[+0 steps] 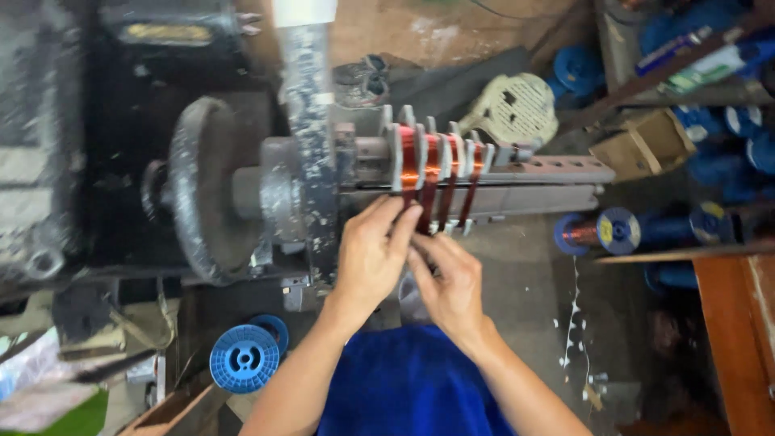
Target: Guiding copper wire onto a winding machine to create coils and then removing and organizing the finished coils on a workbench.
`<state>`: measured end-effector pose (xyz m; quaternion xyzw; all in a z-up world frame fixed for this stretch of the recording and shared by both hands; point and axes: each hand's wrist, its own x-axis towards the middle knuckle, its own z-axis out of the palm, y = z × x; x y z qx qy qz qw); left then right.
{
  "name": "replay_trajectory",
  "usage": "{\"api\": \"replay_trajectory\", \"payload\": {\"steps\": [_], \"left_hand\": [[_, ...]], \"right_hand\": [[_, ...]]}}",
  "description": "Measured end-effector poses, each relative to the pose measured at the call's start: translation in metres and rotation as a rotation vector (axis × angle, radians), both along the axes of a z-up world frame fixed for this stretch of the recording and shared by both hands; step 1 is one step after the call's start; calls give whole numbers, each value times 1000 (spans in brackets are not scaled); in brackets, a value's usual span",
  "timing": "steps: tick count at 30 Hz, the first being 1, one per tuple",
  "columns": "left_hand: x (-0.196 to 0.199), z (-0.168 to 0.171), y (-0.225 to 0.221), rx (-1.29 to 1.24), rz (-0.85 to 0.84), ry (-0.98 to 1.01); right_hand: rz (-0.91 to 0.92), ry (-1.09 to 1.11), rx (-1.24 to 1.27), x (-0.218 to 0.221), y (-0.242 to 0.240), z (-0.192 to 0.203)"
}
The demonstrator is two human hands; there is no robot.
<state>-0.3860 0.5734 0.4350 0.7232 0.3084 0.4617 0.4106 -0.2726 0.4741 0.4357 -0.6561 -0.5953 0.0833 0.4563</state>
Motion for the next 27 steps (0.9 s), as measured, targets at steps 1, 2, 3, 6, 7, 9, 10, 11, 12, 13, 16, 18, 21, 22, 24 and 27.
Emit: {"api": "replay_trajectory", "payload": {"steps": [1,2,3,6,7,9,10,11,12,13,16,18,21,22,24,27], "left_hand": [[0,-3,-1,-10,8,-2],[0,-1,-3,-13,-13,-3],[0,1,-5,-109,13,-28],[1,1,-9,-227,54,-60],[1,0,-12,-256,77,-68],[3,-2,-18,-263,119,-35],[5,-3,-21,-272,168,0],[6,-8,-22,-270,158,-3],[6,-13,-22,-258,215,19],[8,-18,-23,-245,272,40],[13,-22,-23,-92,415,130],[6,-17,-29,-49,401,170],[-6,-27,-42,175,460,222],[-8,-34,-45,357,528,221],[54,-39,-93,251,325,410],[189,-63,-197,-2,-116,1072]], "right_hand": [[18,3,0,2,-4,-4],[-3,3,-3,1,-10,-2],[16,38,-5,0,-16,0],[43,77,-13,8,-32,-4],[58,83,-26,13,-40,-6],[50,61,-43,32,-51,-15],[48,41,-63,43,-58,-19],[39,37,-60,54,-66,-20],[12,25,-82,65,-75,-20],[-15,13,-105,78,-84,-21],[-54,27,-138,118,-113,-20],[-77,-14,-193,149,-140,-21],[-143,-63,-273,202,-184,-26],[-185,-73,-296,218,-206,-28],[-300,-80,-306,258,-247,-31],[-484,-74,-317,312,-307,-37]]}}
